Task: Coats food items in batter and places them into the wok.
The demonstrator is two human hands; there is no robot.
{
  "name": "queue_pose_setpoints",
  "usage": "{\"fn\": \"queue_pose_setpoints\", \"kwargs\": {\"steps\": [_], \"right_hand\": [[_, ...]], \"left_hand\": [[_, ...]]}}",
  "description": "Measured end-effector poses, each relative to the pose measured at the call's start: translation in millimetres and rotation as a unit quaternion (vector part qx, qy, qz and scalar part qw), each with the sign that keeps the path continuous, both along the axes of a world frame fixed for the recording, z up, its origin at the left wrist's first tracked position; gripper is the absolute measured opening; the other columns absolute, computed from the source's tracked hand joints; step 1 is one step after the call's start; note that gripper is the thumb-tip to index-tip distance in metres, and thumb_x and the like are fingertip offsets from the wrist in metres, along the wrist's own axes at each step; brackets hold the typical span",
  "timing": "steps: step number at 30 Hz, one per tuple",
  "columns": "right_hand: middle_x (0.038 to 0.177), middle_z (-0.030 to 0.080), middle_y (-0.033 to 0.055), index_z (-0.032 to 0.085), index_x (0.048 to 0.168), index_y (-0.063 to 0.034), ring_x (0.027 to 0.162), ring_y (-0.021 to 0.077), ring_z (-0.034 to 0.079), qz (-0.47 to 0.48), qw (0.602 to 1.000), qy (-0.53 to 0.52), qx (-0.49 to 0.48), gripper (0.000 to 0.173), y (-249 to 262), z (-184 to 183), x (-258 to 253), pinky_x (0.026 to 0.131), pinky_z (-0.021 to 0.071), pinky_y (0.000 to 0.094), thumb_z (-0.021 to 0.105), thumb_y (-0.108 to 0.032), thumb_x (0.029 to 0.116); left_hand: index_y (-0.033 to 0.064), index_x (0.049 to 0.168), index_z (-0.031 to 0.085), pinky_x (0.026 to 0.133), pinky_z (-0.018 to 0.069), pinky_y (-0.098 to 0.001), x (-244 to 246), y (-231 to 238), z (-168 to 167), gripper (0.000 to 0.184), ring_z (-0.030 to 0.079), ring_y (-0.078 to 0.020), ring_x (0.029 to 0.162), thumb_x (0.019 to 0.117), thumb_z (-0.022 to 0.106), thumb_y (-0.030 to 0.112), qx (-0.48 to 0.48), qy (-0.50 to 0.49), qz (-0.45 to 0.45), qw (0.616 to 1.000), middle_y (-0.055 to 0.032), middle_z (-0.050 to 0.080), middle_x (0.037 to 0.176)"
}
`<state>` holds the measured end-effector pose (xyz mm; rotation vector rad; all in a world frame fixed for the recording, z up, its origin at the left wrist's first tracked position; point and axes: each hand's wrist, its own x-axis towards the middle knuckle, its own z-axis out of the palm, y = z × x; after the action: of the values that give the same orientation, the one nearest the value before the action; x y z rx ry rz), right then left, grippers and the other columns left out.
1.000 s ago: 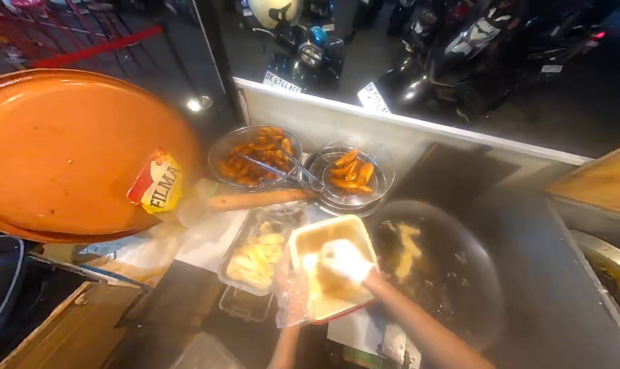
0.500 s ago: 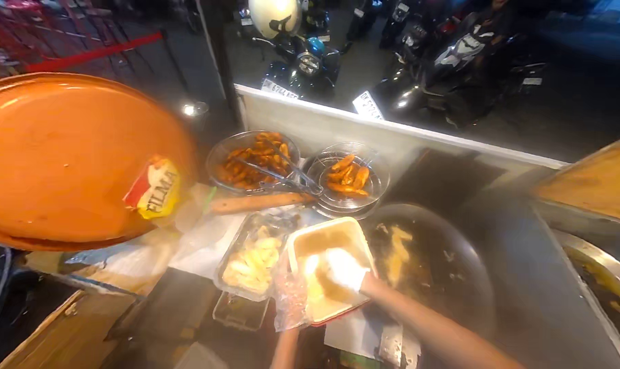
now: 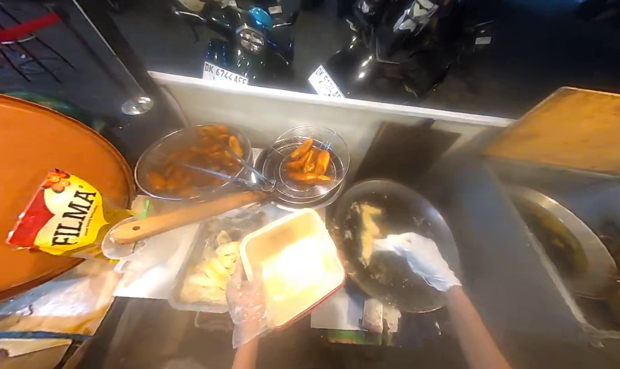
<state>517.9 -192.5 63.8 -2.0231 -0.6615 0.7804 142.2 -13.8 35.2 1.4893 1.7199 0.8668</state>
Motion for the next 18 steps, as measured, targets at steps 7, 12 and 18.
{"fn": "queue_pose_setpoints", "kwargs": {"steps": [7,12,18], "right_hand": [[0.129,0.069,0.0186,0.072,0.126,-0.0112,0.126,0.0345,0.063,0.025,0.94,-0.059,-0.336,0.034,-45,-167,58,0.11,0.0465,0.0567,0.071,-0.027,0.0956],[0.133,0.067,0.0198,0.07,0.131,-0.0072,0.13,0.0365,0.06,0.066,0.924,-0.204,-0.317,0.034,-14,-78,28,0.113,0.0441,0.0571,0.058,-0.024,0.1033],[0.107,0.073,0.0048,0.077,0.106,-0.0139,0.102,0.0195,0.07,0.225,0.947,-0.218,-0.066,0.024,77,57,-110,0.093,0.058,0.0455,0.065,-0.032,0.0982]], "left_hand": [[0.0027,0.139,0.061,0.108,0.0474,-0.0463,-2,2,-3,0.047,0.064,-0.0273,0.123,0.0966,0.068,0.022,-0.025,0.001,0.005,1.0,-0.0183,0.067,0.131],[0.004,0.137,0.064,0.107,0.0477,-0.0495,-1,2,2,0.045,0.065,-0.0284,0.121,0.0977,0.067,0.025,-0.038,0.016,0.009,0.999,-0.0176,0.069,0.128],[0.0016,0.132,0.067,0.104,0.0503,-0.0502,-3,2,-3,0.042,0.068,-0.0296,0.115,0.0962,0.068,0.024,0.001,0.013,0.0,1.0,-0.0189,0.072,0.12]]}}
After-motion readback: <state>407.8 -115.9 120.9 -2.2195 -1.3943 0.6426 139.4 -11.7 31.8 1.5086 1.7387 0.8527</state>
